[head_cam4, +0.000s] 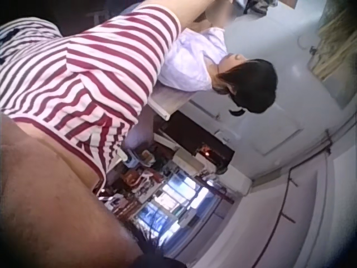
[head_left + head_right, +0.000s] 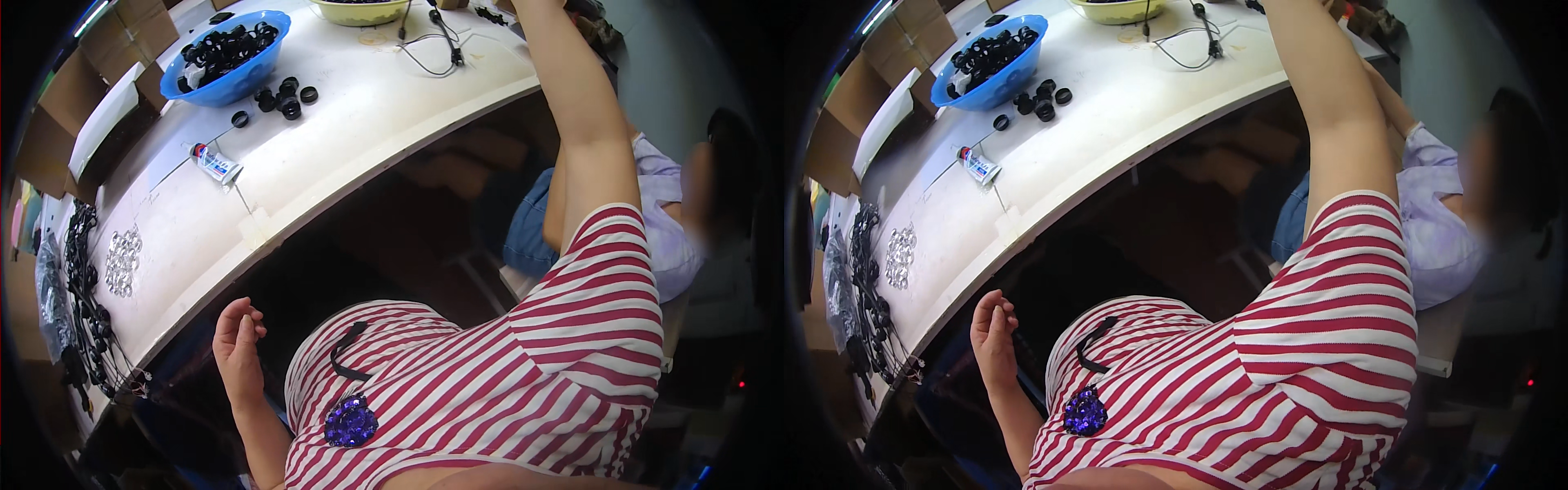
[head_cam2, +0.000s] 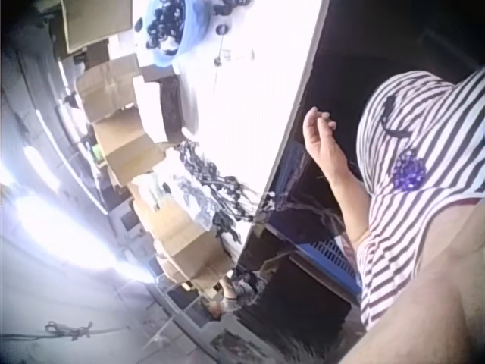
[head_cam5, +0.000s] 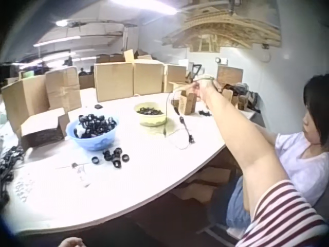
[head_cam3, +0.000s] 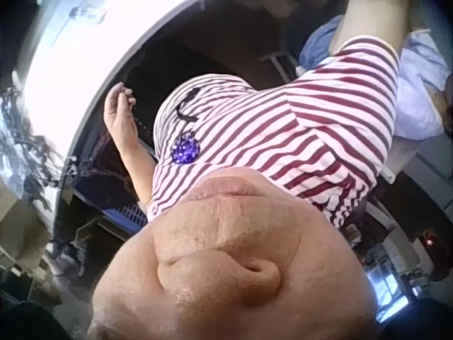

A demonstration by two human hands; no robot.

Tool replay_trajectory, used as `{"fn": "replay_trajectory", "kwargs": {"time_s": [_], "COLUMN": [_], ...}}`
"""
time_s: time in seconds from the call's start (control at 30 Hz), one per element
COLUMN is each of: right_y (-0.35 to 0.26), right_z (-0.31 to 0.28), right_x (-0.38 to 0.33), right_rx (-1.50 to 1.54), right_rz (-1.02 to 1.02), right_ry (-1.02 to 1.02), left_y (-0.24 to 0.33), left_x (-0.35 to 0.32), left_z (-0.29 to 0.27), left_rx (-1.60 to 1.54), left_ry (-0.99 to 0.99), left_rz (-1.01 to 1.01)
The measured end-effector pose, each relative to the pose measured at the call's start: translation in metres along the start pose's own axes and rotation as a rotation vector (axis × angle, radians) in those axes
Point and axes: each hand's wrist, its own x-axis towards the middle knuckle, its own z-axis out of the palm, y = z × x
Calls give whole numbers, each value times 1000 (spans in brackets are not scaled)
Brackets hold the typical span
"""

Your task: The person assembles small black electronic devices at a workbench. They pick up a device, apply glue from a tube into its opening, insert a small white component, and close the casing. The person repeats this process for multiple units, placing finished devices into a blue bowl.

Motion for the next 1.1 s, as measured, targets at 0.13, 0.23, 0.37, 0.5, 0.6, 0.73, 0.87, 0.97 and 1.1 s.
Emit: {"fn": "replay_trajectory", "kwargs": {"time_s": [0.13, 0.23, 0.37, 0.5, 0.6, 0.73, 0.87, 0.97, 1.1], "right_y": [51, 58, 57, 86, 125, 173, 200, 209, 213], "right_z": [-14, -7, 85, 189, 246, 323, 368, 369, 357], "right_x": [-16, -74, -165, -267, -341, -424, -462, -458, -445], "right_rx": [-1833, -2623, -1901, -1388, -1078, -917, -736, -618, -548], "right_rz": [-148, -148, -444, -268, -386, -607, -665, -603, -282], "right_ry": [-574, -677, -578, -963, -1237, -1429, -1357, -1315, -1308], "left_y": [2, 11, 18, 40, 72, 110, 105, 106, 121], "left_x": [-6, -7, -3, 14, 47, 74, 97, 109, 109], "left_z": [-8, -18, -56, -127, -188, -252, -262, -267, -296], "left_rx": [-7, 194, 349, 613, 694, 1083, 1469, 1478, 998], "left_ry": [65, 169, 102, 399, 722, 1005, 999, 1011, 838], "left_rz": [-25, -144, 103, 399, 603, 309, -17, -139, -30]}}
